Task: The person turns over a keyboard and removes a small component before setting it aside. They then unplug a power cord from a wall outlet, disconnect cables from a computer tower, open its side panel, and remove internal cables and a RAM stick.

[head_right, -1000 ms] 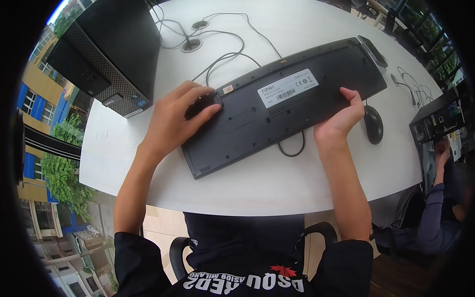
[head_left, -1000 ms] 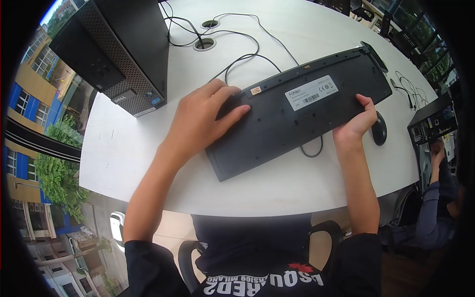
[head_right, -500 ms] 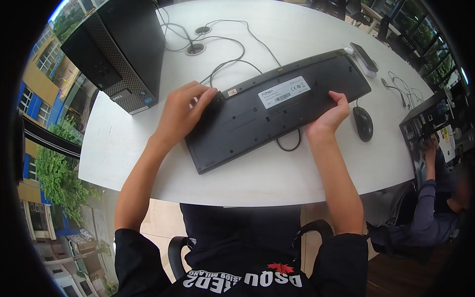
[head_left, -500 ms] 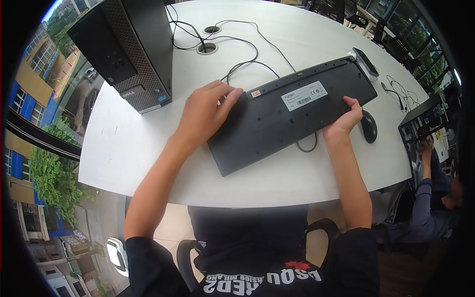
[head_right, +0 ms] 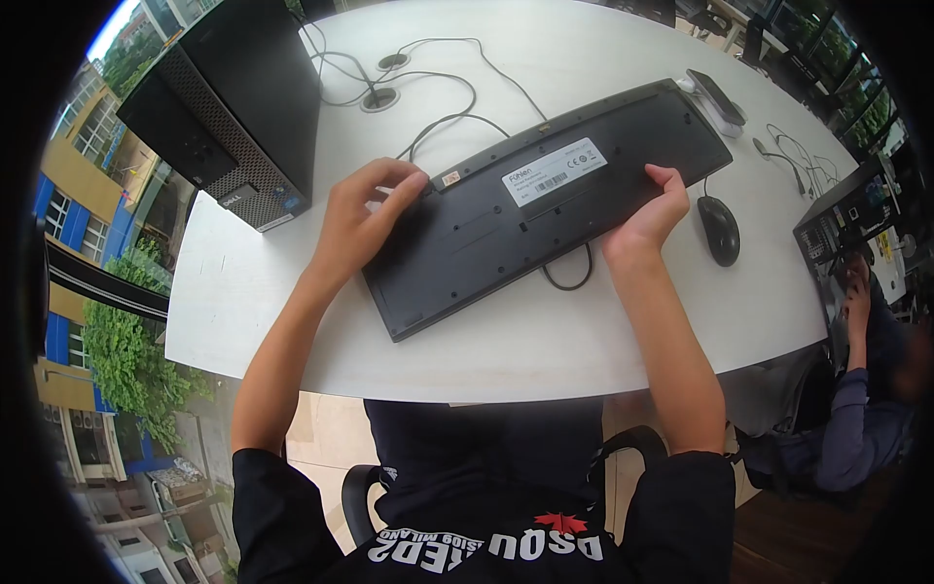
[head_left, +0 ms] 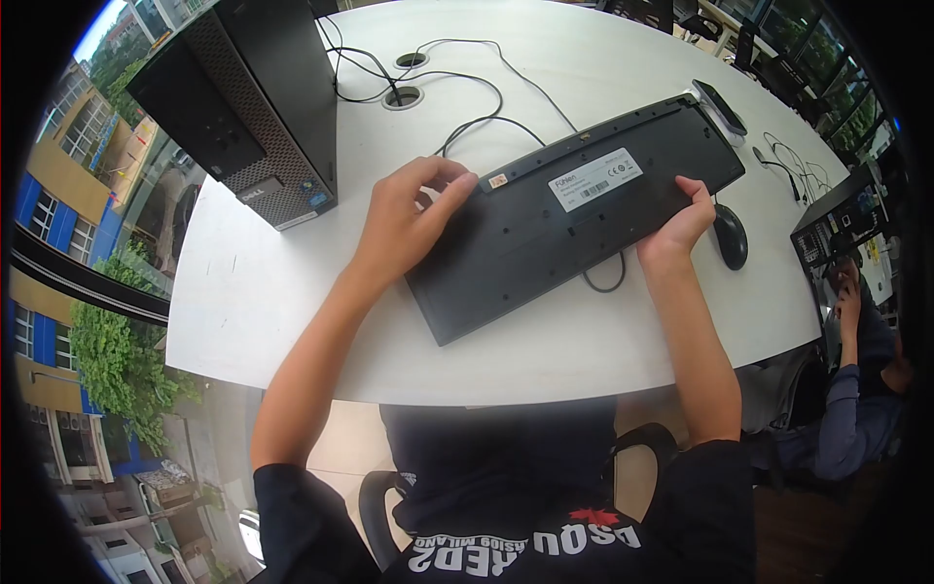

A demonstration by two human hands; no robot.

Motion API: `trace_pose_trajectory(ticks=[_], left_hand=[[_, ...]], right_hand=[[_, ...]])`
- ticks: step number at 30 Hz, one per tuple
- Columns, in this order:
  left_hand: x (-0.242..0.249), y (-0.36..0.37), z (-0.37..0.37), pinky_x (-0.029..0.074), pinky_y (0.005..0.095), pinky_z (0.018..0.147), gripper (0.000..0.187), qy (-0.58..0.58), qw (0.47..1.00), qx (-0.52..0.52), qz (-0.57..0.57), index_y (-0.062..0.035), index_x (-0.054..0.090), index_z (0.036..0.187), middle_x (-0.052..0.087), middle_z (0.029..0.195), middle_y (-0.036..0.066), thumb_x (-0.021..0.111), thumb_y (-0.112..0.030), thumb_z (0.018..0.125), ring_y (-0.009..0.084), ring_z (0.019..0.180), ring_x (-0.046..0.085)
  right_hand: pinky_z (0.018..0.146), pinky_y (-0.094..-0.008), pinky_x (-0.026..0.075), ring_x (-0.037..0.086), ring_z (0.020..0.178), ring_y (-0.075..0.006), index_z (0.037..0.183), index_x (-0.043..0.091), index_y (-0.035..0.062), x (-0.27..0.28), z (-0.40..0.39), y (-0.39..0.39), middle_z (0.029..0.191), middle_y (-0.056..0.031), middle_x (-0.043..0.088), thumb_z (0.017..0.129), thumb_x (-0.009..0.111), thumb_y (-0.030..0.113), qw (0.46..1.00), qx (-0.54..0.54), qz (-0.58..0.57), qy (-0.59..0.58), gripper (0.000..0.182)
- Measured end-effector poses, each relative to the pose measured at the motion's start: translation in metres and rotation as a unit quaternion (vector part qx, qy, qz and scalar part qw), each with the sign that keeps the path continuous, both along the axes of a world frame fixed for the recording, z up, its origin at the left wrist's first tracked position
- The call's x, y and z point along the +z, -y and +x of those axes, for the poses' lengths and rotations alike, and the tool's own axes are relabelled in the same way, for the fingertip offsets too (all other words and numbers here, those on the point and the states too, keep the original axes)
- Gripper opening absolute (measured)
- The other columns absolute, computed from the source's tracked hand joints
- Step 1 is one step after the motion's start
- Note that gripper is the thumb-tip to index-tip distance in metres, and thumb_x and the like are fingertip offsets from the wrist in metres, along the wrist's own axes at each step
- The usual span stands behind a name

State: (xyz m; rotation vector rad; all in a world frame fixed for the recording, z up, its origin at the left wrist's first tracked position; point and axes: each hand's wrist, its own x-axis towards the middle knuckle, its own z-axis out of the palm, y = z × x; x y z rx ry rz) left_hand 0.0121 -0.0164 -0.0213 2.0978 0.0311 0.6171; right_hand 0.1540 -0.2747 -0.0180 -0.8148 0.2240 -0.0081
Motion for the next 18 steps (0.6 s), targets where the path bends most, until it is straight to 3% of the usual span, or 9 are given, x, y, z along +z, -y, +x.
trace_pose_trajectory(ticks=[3,8,11,17,18], left_hand=[[-0.0004,-0.0004,0.0004,0.051,0.0308,0.081,0.022,0.061,0.997,-0.022,0.048,-0.0005,0.074,0.097,0.074,0.1,0.009,0.073,-0.022,0.093,0.0188,0.087,0.066],[-0.0005,0.0033,-0.003,0.053,0.0323,0.078,0.017,0.118,0.99,-0.023,0.075,-0.002,0.076,0.096,0.074,0.103,0.011,0.077,-0.016,0.087,0.0236,0.091,0.07],[-0.0016,0.003,-0.0064,0.051,0.0302,0.084,0.016,0.123,0.984,-0.017,0.127,0.0007,0.075,0.101,0.074,0.11,0.01,0.072,-0.01,0.09,0.0195,0.091,0.067],[-0.0054,0.0027,-0.0073,0.052,0.0311,0.079,0.019,0.185,0.964,-0.017,0.19,-0.0005,0.078,0.106,0.076,0.109,0.011,0.068,-0.007,0.091,0.0215,0.09,0.068],[-0.0055,0.0022,-0.0065,0.052,0.0313,0.078,0.015,0.185,0.966,-0.013,0.183,-0.0004,0.078,0.1,0.076,0.108,0.011,0.067,-0.006,0.09,0.0217,0.09,0.068]], right_hand=[[0.092,-0.0383,0.052,0.066,0.101,-0.0262,0.102,0.066,0.0049,-0.0048,0.0073,0.0035,0.107,-0.0087,0.069,0.083,0.053,0.025,1.0,-0.005,0.003,-0.014,0.031],[0.09,-0.037,0.05,0.063,0.1,-0.0246,0.101,0.063,0.0065,0.0026,0.0034,0.0016,0.105,-0.0075,0.066,0.081,0.054,0.023,1.0,0.003,0.025,0.002,0.027],[0.09,-0.0375,0.051,0.065,0.1,-0.0256,0.101,0.065,0.0062,0.0028,0.0052,0.0023,0.106,-0.0085,0.068,0.081,0.054,0.025,0.999,-0.001,0.033,-0.007,0.029],[0.091,-0.0383,0.052,0.066,0.102,-0.0261,0.105,0.066,0.0065,0.0024,0.0075,0.0053,0.108,-0.0087,0.069,0.081,0.053,0.024,0.998,0.017,0.055,-0.012,0.033],[0.091,-0.0384,0.052,0.066,0.102,-0.0261,0.106,0.066,0.0065,0.0021,0.0081,0.004,0.108,-0.0087,0.069,0.081,0.053,0.024,0.998,0.02,0.061,-0.009,0.034]])
